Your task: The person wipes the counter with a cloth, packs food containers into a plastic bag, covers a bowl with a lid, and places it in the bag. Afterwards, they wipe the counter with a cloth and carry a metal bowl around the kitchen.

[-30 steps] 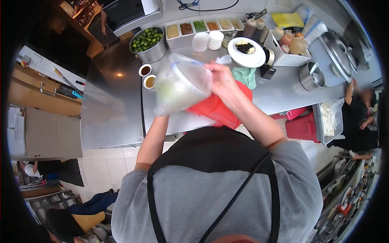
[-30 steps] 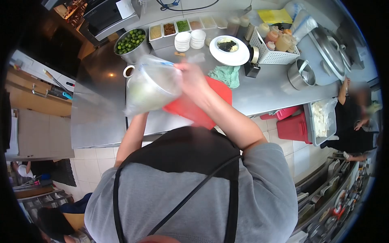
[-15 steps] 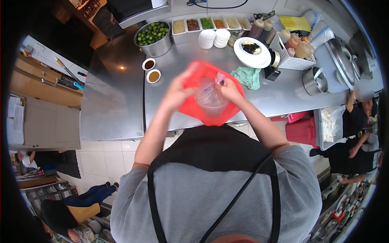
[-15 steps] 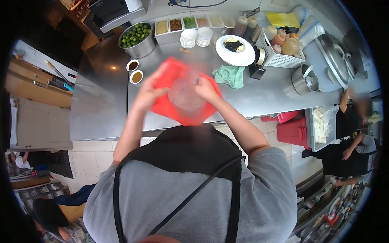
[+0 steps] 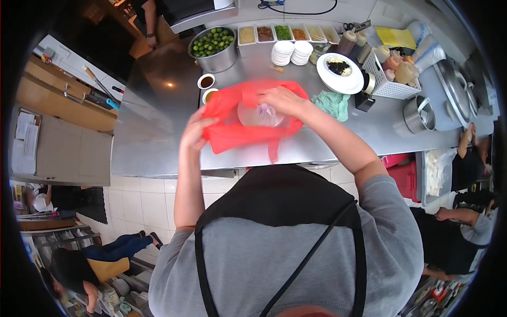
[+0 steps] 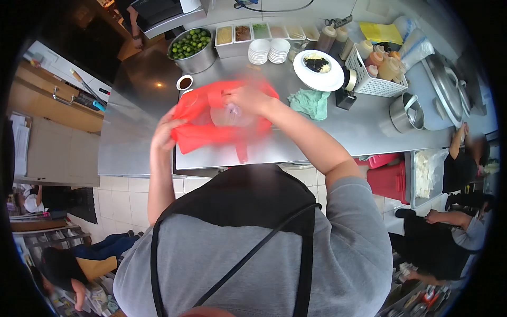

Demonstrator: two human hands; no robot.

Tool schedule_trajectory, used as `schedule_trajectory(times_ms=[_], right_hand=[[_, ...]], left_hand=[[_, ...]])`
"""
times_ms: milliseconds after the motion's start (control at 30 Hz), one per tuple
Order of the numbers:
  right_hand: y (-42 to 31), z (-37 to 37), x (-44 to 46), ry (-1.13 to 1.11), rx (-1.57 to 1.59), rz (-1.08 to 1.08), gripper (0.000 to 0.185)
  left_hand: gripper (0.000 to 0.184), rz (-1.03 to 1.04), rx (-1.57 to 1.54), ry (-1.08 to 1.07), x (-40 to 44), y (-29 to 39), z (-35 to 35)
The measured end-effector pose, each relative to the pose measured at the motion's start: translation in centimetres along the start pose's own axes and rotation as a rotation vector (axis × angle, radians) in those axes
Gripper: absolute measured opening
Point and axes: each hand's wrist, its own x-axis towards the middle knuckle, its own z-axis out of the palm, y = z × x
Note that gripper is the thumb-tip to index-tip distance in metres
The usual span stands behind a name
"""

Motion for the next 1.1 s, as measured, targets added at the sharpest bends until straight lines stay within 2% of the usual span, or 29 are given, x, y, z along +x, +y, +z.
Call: schedule_trajectory(times_ms=[33, 100, 233, 300, 333, 400, 467, 533, 600, 633, 700, 733, 800, 833, 900, 933, 1000, 1033, 1067, 1100], right_hand=[[0.2, 0.1, 0.2, -0.001, 0.000, -0.008, 0.017], [0.6, 0.7, 0.4, -0.062, -0.142, 0.040, 0.015], [0.8, 2.7, 0.4, 0.021, -0.156, 0.017, 0.016], [0.7, 3.1, 0.6, 0.056, -0.098, 0.158, 0.017], [0.7, 3.4, 0.8, 0.052, -0.096, 0.152, 0.017], [1.0, 4.5, 1.5, 0.236, 0.034, 0.210, 0.013], [1.1, 5.6, 2.0, 0.232, 0.092, 0.253, 0.012], [1.2, 6.0, 2.2, 0.231, 0.148, 0.294, 0.011], [1.5, 5.8, 2.6, 0.205, 0.324, 0.450, 0.010], [1.6, 5.9, 2.8, 0.209, 0.318, 0.444, 0.010], [1.7, 5.8, 3.2, 0.330, 0.232, 0.223, 0.011], [1.6, 5.7, 3.4, 0.339, 0.220, 0.220, 0.011], [1.2, 5.3, 3.7, 0.351, 0.146, 0.125, 0.012], [1.6, 5.6, 3.5, 0.363, 0.117, 0.119, 0.012], [2.9, 6.8, 2.7, 0.059, 0.112, 0.271, 0.025], [2.3, 5.1, 2.7, 0.072, 0.086, 0.273, 0.025], [0.8, 0.9, 3.0, 0.049, 0.304, 0.197, 0.029], [0.4, -2.6, 3.7, 0.020, 0.560, 0.204, 0.037], [0.1, -6.3, 4.2, 0.045, 0.585, 0.342, 0.037], [0.8, -9.4, 4.5, 0.272, 0.556, 0.322, 0.039]], left_hand=[[0.048, 0.006, 0.000, 0.005, -0.5, 0.6, -1.0], [0.048, 0.020, -0.063, 0.188, -1.5, 1.4, -2.4], [0.047, 0.064, 0.022, 0.242, -2.0, 0.9, -2.7], [0.047, 0.266, 0.851, 0.434, -2.0, 0.9, -2.0], [0.047, 0.265, 0.848, 0.441, -2.6, 1.6, 0.1], [0.048, 0.777, 1.543, 0.580, -4.2, 3.0, 6.6], [0.048, 0.894, 1.525, 0.251, -4.2, 1.5, 8.7], [0.044, 0.733, 1.590, 0.101, -3.9, -1.5, 10.3], [0.032, 0.522, 1.986, 0.128, -2.1, -5.4, 8.8], [0.032, 0.530, 1.988, 0.134, -1.5, -6.9, 7.9], [0.020, 0.322, 1.935, -0.109, -1.0, -7.8, 6.8], [0.020, 0.338, 1.940, -0.109, -1.2, -7.6, 6.7], [0.015, 0.351, 1.750, -0.142, -2.2, -6.8, 6.9], [0.016, 0.287, 1.752, -0.136, -2.4, -6.3, 6.9], [0.018, 0.105, 1.745, -0.143, -2.8, -5.4, 6.4], [0.021, -0.021, 1.732, -0.156, -2.9, -4.9, 6.4], [0.027, -0.018, 1.692, -0.199, -3.6, -3.0, 6.9], [0.035, -0.047, 1.643, -0.240, -4.1, -2.0, 7.3], [0.035, -0.028, 1.648, -0.245, -4.2, -1.7, 7.4], [0.041, 0.111, 1.484, -0.232, -4.4, -1.5, 7.4]])
